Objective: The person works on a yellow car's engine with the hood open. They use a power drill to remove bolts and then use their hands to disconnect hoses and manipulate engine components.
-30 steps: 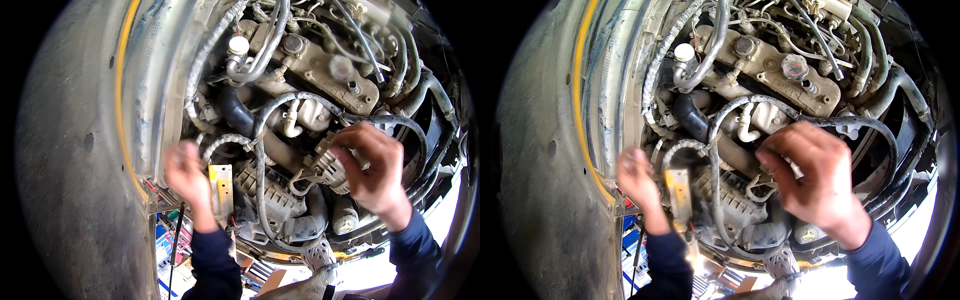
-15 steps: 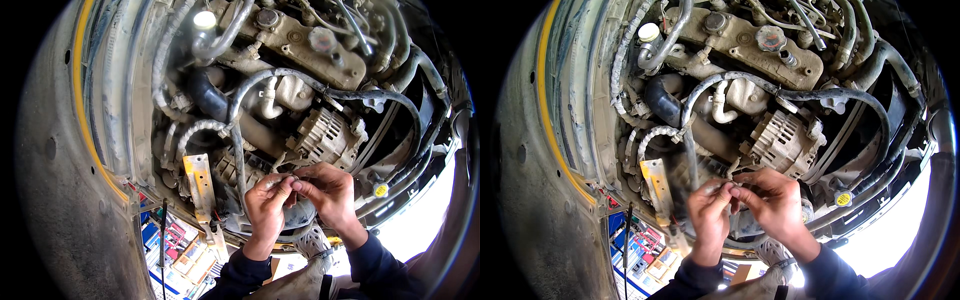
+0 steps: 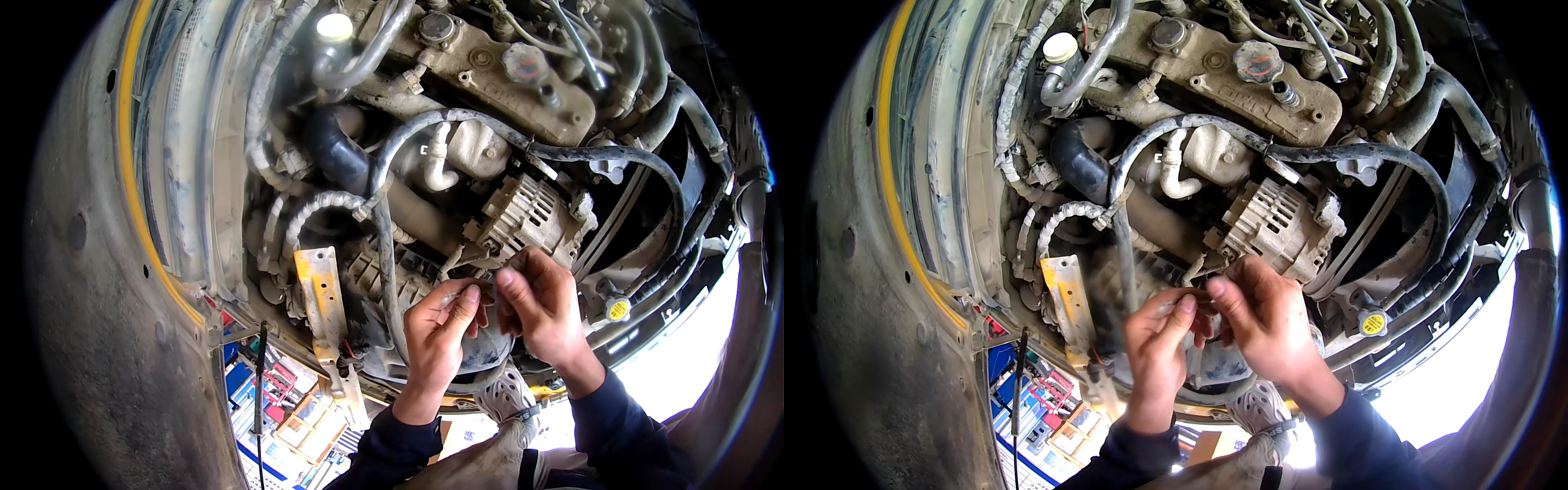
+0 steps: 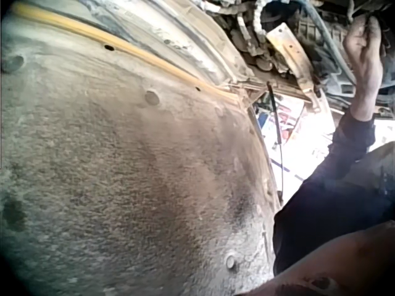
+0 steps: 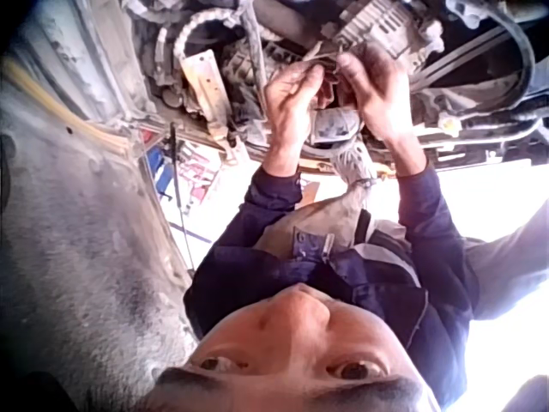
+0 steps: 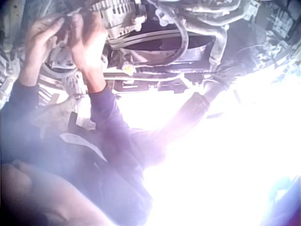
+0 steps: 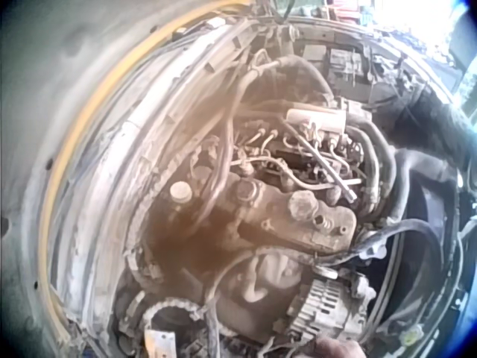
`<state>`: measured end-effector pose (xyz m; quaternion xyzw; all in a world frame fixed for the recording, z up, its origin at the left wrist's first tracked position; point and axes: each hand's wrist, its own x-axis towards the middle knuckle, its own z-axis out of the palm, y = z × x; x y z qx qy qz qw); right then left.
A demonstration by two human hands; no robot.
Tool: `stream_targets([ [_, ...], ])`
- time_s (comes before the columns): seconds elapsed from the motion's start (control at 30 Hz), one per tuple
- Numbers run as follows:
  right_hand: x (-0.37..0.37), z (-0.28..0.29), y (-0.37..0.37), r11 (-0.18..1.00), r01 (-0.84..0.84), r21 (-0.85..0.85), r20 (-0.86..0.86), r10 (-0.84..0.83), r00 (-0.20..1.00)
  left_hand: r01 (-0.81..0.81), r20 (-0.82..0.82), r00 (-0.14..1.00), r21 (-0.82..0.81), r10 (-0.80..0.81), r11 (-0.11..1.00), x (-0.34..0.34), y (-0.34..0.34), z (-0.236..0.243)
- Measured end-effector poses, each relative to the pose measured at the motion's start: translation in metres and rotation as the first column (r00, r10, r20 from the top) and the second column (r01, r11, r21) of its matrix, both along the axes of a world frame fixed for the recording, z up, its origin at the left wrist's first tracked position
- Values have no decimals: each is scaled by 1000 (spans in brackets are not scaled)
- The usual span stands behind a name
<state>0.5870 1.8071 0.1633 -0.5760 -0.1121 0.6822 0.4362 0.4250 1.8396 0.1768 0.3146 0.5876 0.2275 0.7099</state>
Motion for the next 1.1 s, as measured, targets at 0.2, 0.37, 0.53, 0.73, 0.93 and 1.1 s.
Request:
stream_targets([
  [0.2, -3, 3, 2, 982, 116, 149, -164, -91, 982, -87, 42, 995, 43, 85, 995, 2, 5, 1],
  [0.37, 4, 13, 7, 954, -75, 289, -29, 87, 996, -132, 27, 991, 33, 131, 991, -3, 4, 3],
  [0.53, 14, 39, 29, 911, -235, 339, 166, 188, 968, 36, 54, 998, 30, -38, 999, -24, -24, 6],
  [0.73, 22, 52, 75, 726, -375, 577, 342, 203, 918, 806, 613, 519, -119, -596, 580, -56, -69, 62],
  [0.93, -2, 50, 78, 354, -686, 636, 480, 514, 711, 591, 784, 607, -337, -129, 733, -97, -77, 60],
  [1.1, 4, 42, 47, 286, -783, 552, 415, 721, 555, -127, 69, 983, -421, 171, 898, -95, -77, 40],
])
